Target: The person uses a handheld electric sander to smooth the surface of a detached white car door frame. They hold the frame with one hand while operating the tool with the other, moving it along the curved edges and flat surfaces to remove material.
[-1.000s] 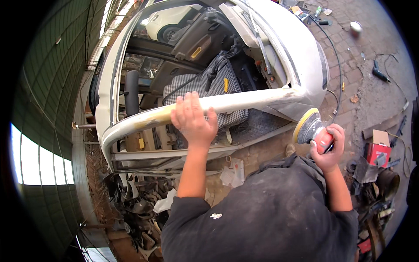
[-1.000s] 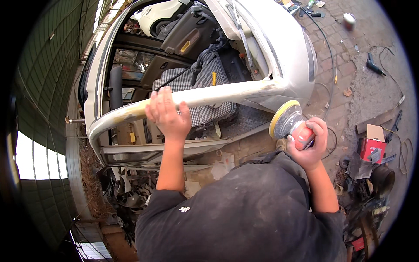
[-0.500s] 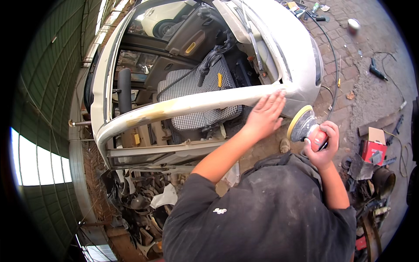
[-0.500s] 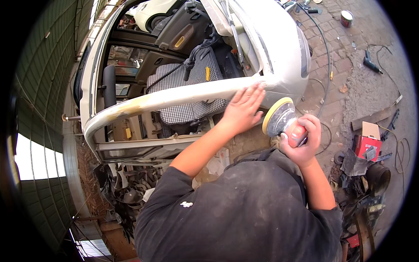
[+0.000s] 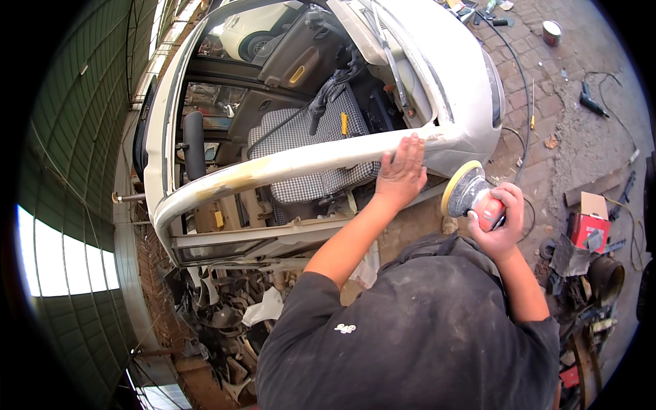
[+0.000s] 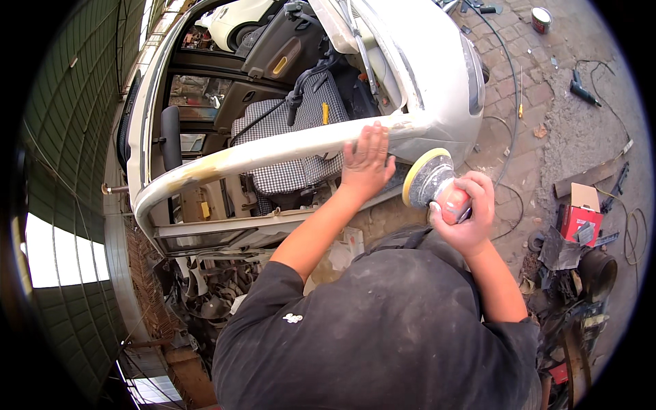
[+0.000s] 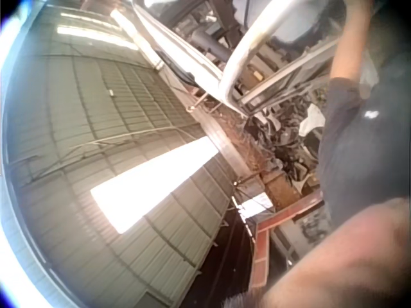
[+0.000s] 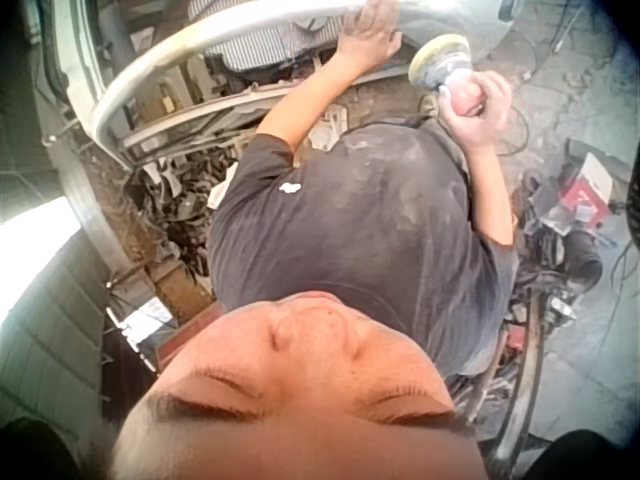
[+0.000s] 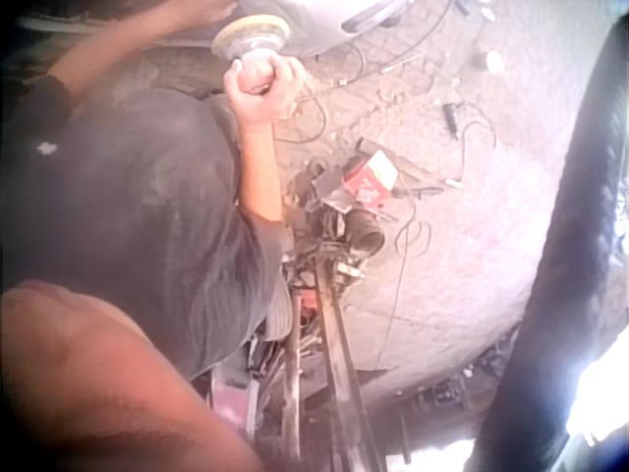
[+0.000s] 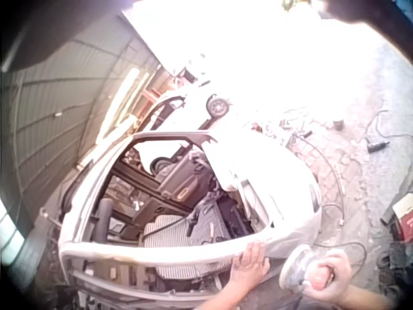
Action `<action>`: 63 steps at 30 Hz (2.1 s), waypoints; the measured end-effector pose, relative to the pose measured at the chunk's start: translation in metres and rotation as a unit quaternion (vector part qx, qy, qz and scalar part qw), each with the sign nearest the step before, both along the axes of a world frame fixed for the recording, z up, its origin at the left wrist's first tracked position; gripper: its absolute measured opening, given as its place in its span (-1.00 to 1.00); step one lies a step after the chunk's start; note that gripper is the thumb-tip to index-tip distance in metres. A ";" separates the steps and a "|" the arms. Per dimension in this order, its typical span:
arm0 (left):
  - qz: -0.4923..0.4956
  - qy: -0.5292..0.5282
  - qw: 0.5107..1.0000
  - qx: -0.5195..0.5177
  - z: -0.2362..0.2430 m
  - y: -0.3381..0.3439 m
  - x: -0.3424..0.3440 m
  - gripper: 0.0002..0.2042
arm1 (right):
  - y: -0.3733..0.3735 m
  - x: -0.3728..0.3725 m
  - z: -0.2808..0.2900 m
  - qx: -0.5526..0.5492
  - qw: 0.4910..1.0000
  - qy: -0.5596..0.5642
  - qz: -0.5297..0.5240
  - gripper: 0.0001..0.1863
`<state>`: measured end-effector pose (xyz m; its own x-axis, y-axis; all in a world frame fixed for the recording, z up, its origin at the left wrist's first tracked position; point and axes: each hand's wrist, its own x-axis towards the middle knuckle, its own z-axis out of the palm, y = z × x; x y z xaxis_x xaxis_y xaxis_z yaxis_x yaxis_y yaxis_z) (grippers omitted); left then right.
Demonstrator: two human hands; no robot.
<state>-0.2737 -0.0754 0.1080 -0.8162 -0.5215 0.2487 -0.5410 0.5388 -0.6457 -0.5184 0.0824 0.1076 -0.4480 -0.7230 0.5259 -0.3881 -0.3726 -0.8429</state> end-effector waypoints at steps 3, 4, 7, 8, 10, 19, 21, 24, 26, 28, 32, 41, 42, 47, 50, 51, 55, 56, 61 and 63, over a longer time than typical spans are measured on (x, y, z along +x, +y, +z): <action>-0.077 -0.061 0.982 0.161 0.030 0.009 -0.014 -0.37 | -0.007 0.008 0.004 0.016 1.000 0.004 0.011 -0.35; -0.087 -0.006 0.951 0.296 0.050 0.013 -0.012 -0.56 | -0.011 0.010 0.007 0.012 1.000 0.006 0.011 -0.38; -0.134 0.055 0.946 0.291 0.106 0.010 0.037 -0.63 | -0.031 0.027 0.017 0.033 0.999 -0.002 0.002 -0.40; -0.147 0.070 0.960 0.228 0.131 0.006 0.056 -0.65 | -0.038 0.033 0.022 0.052 0.998 -0.019 0.008 -0.43; -0.152 0.124 0.975 0.104 0.180 0.003 0.095 -0.70 | -0.055 0.044 0.037 0.084 0.996 -0.016 0.023 -0.44; -0.097 0.134 0.946 -0.280 0.242 -0.041 0.133 -0.68 | -0.115 0.064 0.098 0.157 0.981 0.022 0.115 -0.45; -0.097 0.148 0.940 -0.293 0.240 -0.045 0.135 -0.70 | -0.115 0.057 0.091 0.173 0.979 0.036 0.101 -0.47; -0.114 0.164 0.931 -0.306 0.238 -0.049 0.136 -0.74 | -0.116 0.030 0.071 0.221 0.971 0.036 0.085 -0.49; -0.116 0.165 0.929 -0.311 0.237 -0.051 0.137 -0.75 | -0.119 0.022 0.061 0.227 0.970 0.033 0.079 -0.49; -0.115 0.170 0.928 -0.312 0.236 -0.051 0.133 -0.75 | -0.121 0.022 0.068 0.232 0.969 0.030 0.081 -0.51; -0.120 0.166 0.927 -0.315 0.236 -0.054 0.137 -0.74 | -0.123 0.046 0.106 0.173 0.973 0.031 0.148 -0.51; -0.135 0.176 0.918 -0.329 0.232 -0.057 0.136 -0.74 | -0.117 0.038 0.072 0.183 0.978 0.045 0.090 -0.48; -0.138 0.177 0.917 -0.330 0.232 -0.057 0.135 -0.74 | -0.119 0.043 0.078 0.164 0.980 0.046 0.099 -0.47; -0.140 0.180 0.915 -0.333 0.231 -0.059 0.135 -0.74 | -0.114 0.058 0.088 0.163 0.978 0.052 0.119 -0.47; -0.133 0.180 0.916 -0.332 0.232 -0.057 0.134 -0.74 | -0.107 0.045 0.063 0.189 0.979 0.054 0.056 -0.47; -0.133 0.179 0.916 -0.333 0.232 -0.056 0.134 -0.74 | -0.107 0.043 0.060 0.185 0.980 0.058 0.049 -0.47; -0.134 0.177 0.915 -0.338 0.233 -0.057 0.132 -0.75 | -0.111 0.053 0.076 0.155 0.984 0.049 0.075 -0.49; -0.136 0.179 0.914 -0.339 0.232 -0.058 0.132 -0.75 | -0.111 0.059 0.083 0.152 0.983 0.048 0.094 -0.48; -0.142 0.179 0.914 -0.335 0.233 -0.059 0.133 -0.75 | -0.099 0.064 0.069 0.154 0.983 0.039 0.089 -0.46; -0.140 0.180 0.913 -0.338 0.233 -0.057 0.134 -0.75 | -0.097 0.055 0.051 0.163 0.984 0.056 0.033 -0.48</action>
<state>-0.1397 -0.1328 0.3409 -0.6957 0.0681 0.7151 -0.6858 0.2329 -0.6895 -0.4630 -0.0142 0.1586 -0.3472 -0.8873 0.3037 -0.4686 -0.1163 -0.8757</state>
